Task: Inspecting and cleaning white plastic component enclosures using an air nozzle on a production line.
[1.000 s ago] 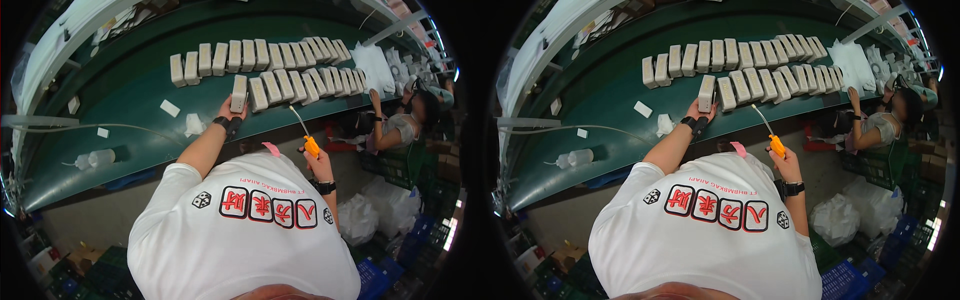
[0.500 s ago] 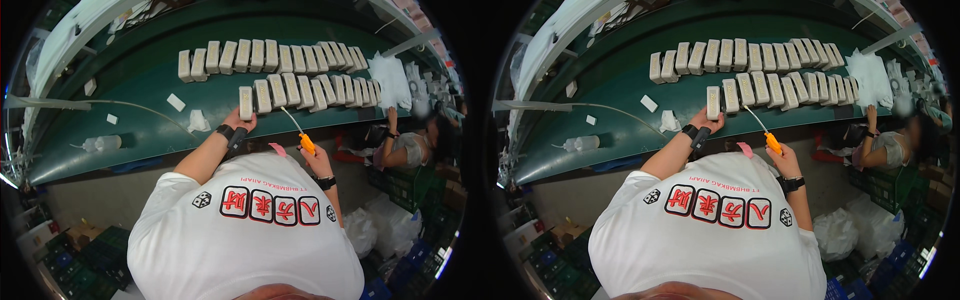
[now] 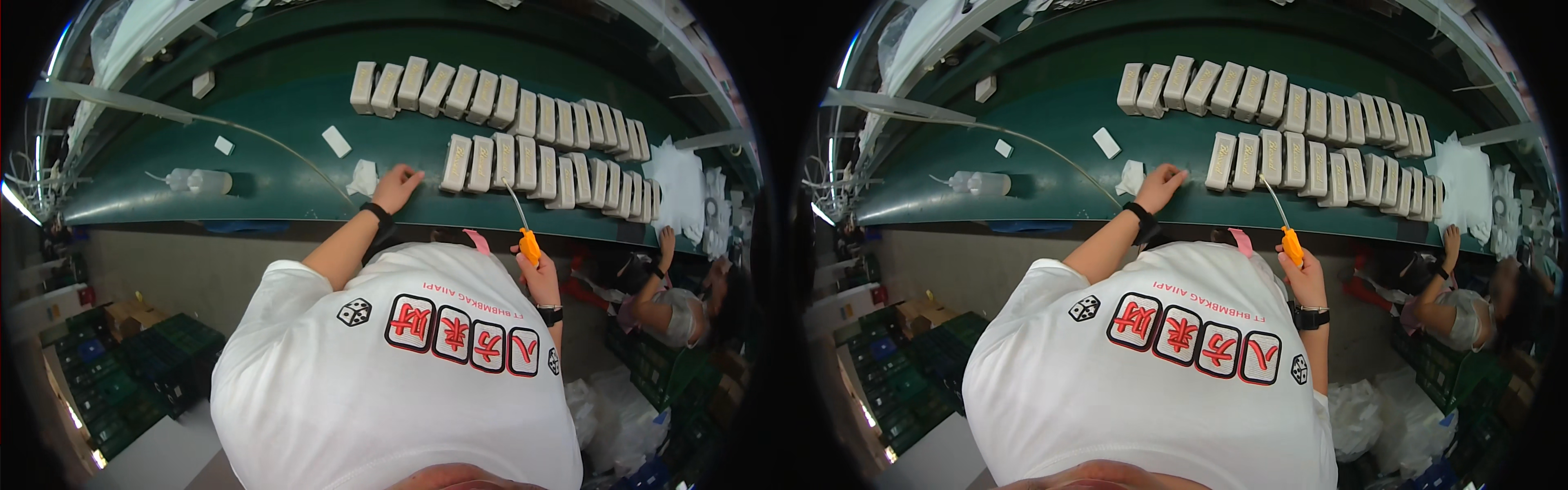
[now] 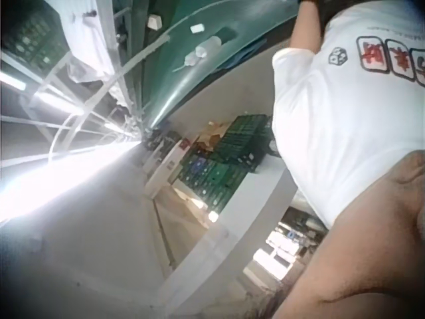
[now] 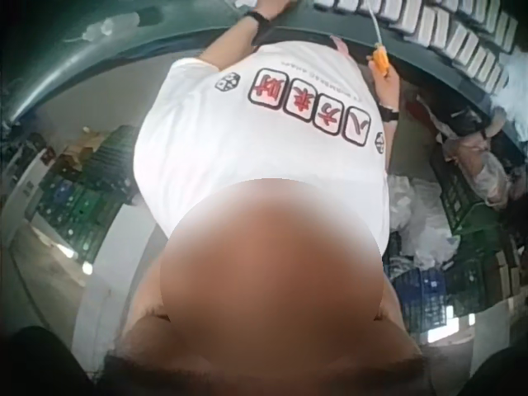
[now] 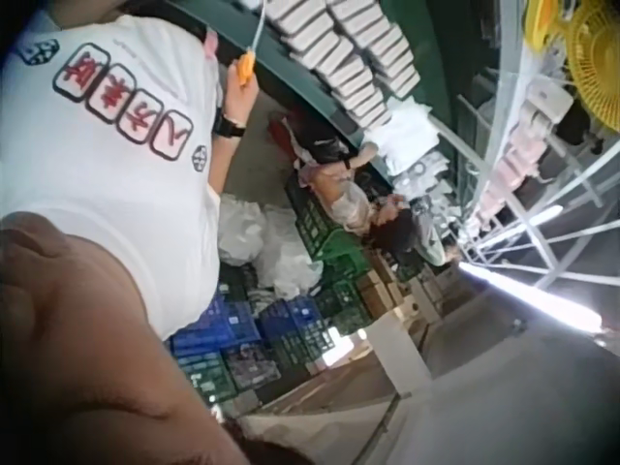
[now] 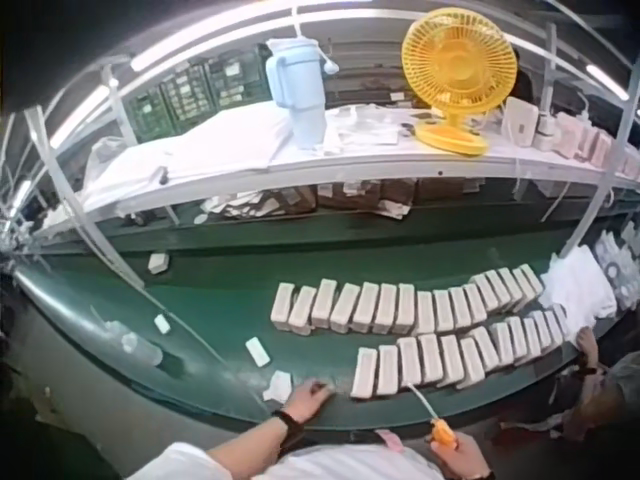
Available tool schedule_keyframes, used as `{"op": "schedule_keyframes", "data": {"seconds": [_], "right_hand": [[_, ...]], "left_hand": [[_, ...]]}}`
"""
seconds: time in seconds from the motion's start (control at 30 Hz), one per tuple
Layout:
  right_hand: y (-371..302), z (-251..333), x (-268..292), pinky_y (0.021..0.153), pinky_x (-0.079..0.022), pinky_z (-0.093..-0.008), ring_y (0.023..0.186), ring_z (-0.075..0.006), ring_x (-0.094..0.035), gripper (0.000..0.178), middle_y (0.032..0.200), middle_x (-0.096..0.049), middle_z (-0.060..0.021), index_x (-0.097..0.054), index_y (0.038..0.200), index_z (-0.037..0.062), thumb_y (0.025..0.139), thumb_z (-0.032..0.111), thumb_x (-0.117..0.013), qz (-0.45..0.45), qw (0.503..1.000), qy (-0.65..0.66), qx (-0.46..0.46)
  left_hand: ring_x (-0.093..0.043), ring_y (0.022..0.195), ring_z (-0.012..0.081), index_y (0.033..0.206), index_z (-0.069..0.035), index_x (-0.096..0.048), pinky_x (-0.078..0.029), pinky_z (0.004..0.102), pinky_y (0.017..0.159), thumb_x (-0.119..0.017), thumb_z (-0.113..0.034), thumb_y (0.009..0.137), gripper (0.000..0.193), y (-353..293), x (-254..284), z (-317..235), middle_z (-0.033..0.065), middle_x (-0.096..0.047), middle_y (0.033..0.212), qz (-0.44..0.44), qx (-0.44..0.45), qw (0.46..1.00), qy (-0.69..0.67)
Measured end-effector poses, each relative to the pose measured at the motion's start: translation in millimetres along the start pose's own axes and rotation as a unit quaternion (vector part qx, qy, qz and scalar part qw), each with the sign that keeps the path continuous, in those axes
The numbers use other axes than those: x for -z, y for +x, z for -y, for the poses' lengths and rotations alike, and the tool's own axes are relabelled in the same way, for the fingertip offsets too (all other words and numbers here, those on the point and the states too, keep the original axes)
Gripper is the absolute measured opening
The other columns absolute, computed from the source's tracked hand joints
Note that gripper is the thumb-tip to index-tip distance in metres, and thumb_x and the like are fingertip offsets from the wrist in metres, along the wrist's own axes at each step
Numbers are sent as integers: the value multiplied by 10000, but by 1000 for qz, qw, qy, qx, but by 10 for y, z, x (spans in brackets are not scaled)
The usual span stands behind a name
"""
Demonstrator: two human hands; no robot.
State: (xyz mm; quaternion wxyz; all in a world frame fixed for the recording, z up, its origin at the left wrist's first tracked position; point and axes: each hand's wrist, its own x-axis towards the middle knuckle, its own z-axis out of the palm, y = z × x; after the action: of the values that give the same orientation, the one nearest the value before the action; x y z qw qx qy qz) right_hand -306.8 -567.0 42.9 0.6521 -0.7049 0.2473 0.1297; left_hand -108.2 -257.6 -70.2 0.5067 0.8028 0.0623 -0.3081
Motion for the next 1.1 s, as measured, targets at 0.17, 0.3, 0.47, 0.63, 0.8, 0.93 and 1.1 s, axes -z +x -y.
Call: {"op": "schedule_keyframes", "data": {"seconds": [0.17, 0.3, 0.47, 0.63, 0.8, 0.93, 1.1], "right_hand": [[113, 5, -132, 480, -359, -164, 522, -7, -417, 215, 755, -553, 60, -635, 1087, 52, 915, 178, -603, 23, 1000, -8, 3], [180, 127, -349, 479, -354, -162, 522, -9, -422, 224, 755, -550, 60, -631, 1094, 55, 917, 189, -602, 44, 998, -39, 6], [197, 268, -701, 493, -357, -171, 552, -9, -426, 199, 747, -541, 71, -645, 1060, 63, 910, 190, -614, 20, 1000, -10, -5], [106, 422, -1289, 478, -335, -164, 522, -10, -418, 201, 755, -538, 68, -638, 1073, 68, 918, 190, -602, -6, 999, 43, -1], [96, 463, -1691, 472, -326, -157, 515, -6, -427, 203, 789, -550, 58, -633, 1087, 74, 925, 189, -592, -3, 999, 36, -1], [119, 423, -2014, 472, -331, -156, 515, -5, -430, 208, 790, -553, 57, -633, 1092, 76, 928, 196, -591, -31, 997, 67, -6], [193, 467, -2429, 473, -336, -157, 515, -5, -432, 218, 777, -549, 61, -632, 1097, 75, 926, 207, -599, -38, 997, 61, -8]], "left_hand": [[-579, 898, 346, 999, -27, -614, -486, 433, 803, -734, -147, 723, 325, -94, 598, 319, 163, -569, 945, -277, -287, 858, 324], [-557, 967, 359, 997, -55, -628, -473, 456, 832, -699, -115, 737, 276, -11, 1086, 551, 158, -552, 1060, -127, -100, 939, 305], [-538, 1041, 337, 971, -102, -646, -473, 456, 844, -702, -124, 741, 237, 100, 1342, 471, 116, -522, 1162, -198, -188, 900, 341], [-543, 1057, 304, 949, -167, -665, -477, 445, 843, -691, -174, 764, 187, 539, 1577, 518, 49, -520, 1200, -166, -212, 902, 338], [-543, 1076, 288, 964, -193, -673, -461, 471, 855, -672, -202, 777, 187, 610, 2143, 664, 44, -524, 1226, -129, -147, 922, 334], [-521, 1119, 299, 1004, -199, -677, -426, 506, 886, -646, -240, 797, 213, 447, 2950, 727, 54, -549, 1192, -162, -41, 872, 461], [-504, 1148, 304, 1010, -168, -690, -442, 466, 881, -654, -275, 783, 253, 360, 3823, 895, 80, -559, 1192, -230, 58, 848, 474]]}}
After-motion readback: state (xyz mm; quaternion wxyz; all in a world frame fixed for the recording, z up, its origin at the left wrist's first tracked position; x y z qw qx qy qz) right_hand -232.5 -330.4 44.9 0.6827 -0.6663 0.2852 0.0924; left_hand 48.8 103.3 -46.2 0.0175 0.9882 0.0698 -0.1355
